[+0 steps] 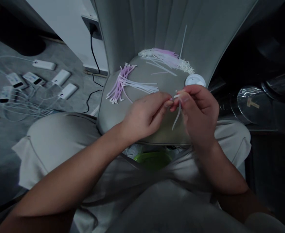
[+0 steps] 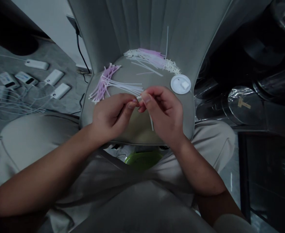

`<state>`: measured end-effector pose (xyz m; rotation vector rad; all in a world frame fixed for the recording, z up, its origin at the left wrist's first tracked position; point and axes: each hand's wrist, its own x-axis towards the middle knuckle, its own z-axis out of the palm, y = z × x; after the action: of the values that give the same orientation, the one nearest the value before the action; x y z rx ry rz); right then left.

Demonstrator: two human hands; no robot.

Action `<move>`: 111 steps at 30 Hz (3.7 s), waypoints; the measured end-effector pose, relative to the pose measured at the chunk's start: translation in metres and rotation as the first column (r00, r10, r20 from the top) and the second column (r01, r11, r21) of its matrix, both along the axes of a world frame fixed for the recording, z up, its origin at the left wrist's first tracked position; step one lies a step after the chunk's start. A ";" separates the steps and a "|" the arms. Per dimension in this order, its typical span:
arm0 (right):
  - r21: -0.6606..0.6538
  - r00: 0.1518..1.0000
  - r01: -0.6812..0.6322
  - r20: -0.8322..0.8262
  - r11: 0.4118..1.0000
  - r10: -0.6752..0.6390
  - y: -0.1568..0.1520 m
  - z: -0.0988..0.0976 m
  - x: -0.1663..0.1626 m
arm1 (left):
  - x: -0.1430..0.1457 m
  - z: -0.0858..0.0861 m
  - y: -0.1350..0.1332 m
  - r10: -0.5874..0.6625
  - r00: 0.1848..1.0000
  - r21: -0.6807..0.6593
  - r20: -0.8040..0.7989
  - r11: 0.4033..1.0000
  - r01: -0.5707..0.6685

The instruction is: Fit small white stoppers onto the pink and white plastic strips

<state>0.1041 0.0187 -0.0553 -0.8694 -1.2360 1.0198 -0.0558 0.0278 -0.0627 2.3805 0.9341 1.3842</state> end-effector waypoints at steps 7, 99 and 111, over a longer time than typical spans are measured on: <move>0.028 0.999 0.024 0.034 0.999 -0.025 -0.005 0.004 0.000 | -0.001 0.000 -0.001 -0.010 1.000 0.000 -0.008 1.000 0.010; 0.011 0.989 -0.037 0.141 0.999 0.035 -0.005 0.009 0.007 | 0.000 -0.002 -0.003 -0.030 0.999 -0.048 -0.022 0.998 0.029; -0.033 0.977 -0.035 0.210 0.999 0.041 -0.004 0.012 0.010 | -0.002 -0.001 -0.002 -0.047 0.998 -0.090 -0.044 0.995 0.043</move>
<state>0.1140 0.0145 -0.0432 -0.9998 -1.4234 0.9966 -0.0575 0.0254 -0.0633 2.3610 0.9274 1.2500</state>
